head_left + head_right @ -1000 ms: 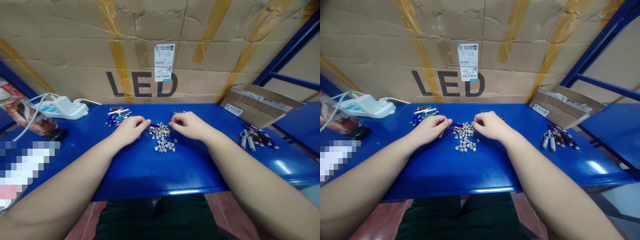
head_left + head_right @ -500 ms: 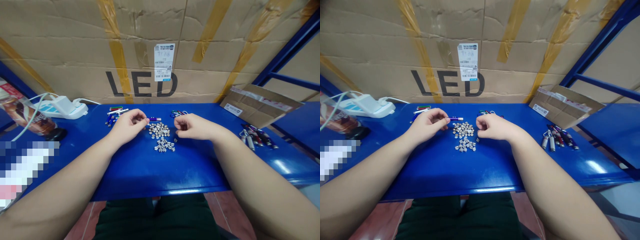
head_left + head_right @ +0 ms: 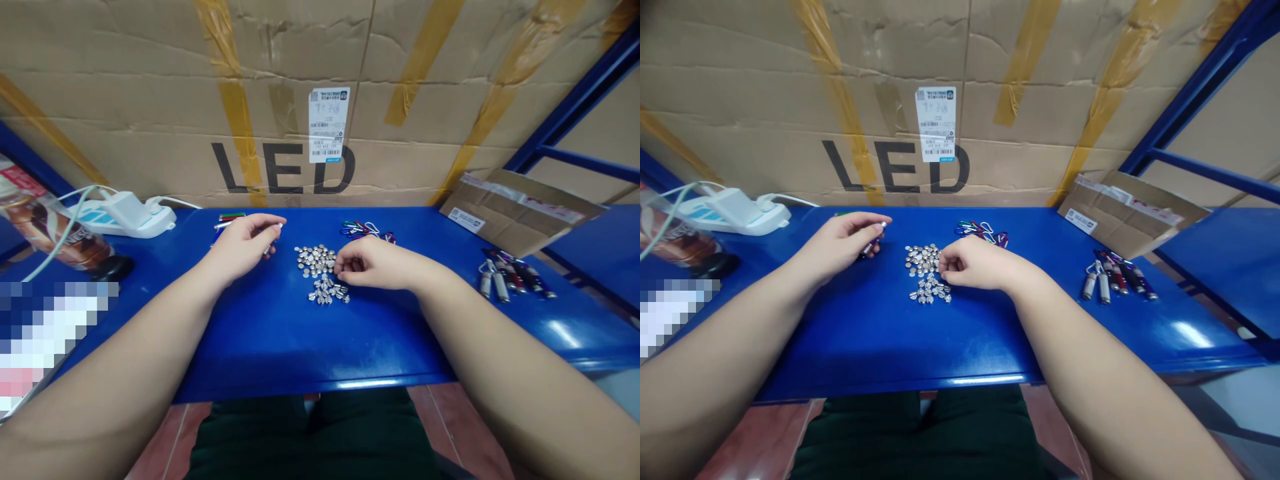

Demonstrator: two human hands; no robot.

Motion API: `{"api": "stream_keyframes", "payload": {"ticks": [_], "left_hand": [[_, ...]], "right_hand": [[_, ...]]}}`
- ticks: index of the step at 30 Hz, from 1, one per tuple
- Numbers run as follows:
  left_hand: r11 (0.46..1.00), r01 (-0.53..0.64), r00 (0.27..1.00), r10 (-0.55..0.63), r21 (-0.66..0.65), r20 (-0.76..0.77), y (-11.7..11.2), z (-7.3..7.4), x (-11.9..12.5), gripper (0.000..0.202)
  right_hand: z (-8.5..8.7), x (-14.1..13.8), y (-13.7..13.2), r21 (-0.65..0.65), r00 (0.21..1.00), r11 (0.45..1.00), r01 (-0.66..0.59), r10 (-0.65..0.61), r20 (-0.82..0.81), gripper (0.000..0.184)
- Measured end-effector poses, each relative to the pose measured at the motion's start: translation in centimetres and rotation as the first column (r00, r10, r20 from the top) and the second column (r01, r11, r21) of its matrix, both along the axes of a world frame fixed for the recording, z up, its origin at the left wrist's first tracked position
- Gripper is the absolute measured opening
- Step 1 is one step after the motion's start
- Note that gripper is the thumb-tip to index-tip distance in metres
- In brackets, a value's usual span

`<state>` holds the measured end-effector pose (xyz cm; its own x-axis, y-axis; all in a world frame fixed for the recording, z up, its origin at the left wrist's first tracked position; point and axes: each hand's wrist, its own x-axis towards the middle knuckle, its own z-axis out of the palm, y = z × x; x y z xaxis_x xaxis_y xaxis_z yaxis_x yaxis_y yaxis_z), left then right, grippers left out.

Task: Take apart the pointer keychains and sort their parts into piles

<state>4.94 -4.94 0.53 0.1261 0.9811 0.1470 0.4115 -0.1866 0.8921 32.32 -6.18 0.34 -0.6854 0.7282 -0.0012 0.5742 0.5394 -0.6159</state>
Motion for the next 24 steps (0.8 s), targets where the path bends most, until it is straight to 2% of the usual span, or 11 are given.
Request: {"api": "stream_keyframes", "payload": {"ticks": [2,4,8,11,13,15,17,19,21,22,24], "left_hand": [[0.99,0.066,0.966,-0.032,0.122,-0.256,-0.1,0.1,-0.5,0.039],[0.975,0.116,0.904,-0.024,0.191,-0.427,0.0,0.0,-1.2,0.034],[0.966,0.144,0.802,0.012,0.214,-0.597,0.8,-0.5,-2.5,0.016],[0.964,0.171,0.763,0.0,0.202,-0.646,1.6,-1.2,-3.2,0.01],[0.965,0.166,0.765,0.004,0.203,-0.644,1.9,-1.5,-3.4,0.008],[0.964,0.163,0.766,0.012,0.212,-0.642,2.0,-1.7,-3.5,0.008],[0.962,0.169,0.754,0.013,0.214,-0.657,1.9,-1.6,-3.5,0.008],[0.963,0.172,0.726,0.018,0.208,-0.688,1.7,-1.3,-3.4,0.009],[0.964,0.168,0.687,0.035,0.205,-0.726,1.5,-1.0,-3.3,0.012],[0.964,0.168,0.668,0.044,0.209,-0.742,1.3,-0.8,-3.2,0.013],[0.959,0.172,0.647,0.062,0.225,-0.76,1.1,-0.6,-2.9,0.016]], "right_hand": [[0.1,-0.1,-0.1,0.0,1.0,1.0,-0.004,0.004,0.01,0.012],[0.3,0.1,-0.1,0.011,1.0,1.0,0.001,-0.001,0.025,0.013],[1.2,2.0,0.6,0.131,0.995,0.987,0.088,-0.093,0.036,0.014],[2.5,5.4,0.9,0.185,0.958,0.94,0.285,-0.279,-0.059,0.015],[3.4,7.9,0.4,0.199,0.854,0.831,0.519,-0.497,-0.154,0.017],[4.1,10.2,-0.9,0.231,0.639,0.597,0.768,-0.735,-0.225,0.017],[4.4,11.8,-2.6,0.258,0.412,0.35,0.9,-0.878,-0.244,0.018],[4.0,13.0,-4.2,0.295,0.249,0.189,0.937,-0.951,-0.181,0.017],[3.0,13.9,-5.3,0.362,0.152,0.126,0.924,-0.987,-0.044,0.012],[2.4,14.4,-5.6,0.396,0.135,0.14,0.907,-0.99,0.041,0.011],[0.8,15.4,-6.2,0.452,0.14,0.219,0.865,-0.969,0.202,0.013]]}}
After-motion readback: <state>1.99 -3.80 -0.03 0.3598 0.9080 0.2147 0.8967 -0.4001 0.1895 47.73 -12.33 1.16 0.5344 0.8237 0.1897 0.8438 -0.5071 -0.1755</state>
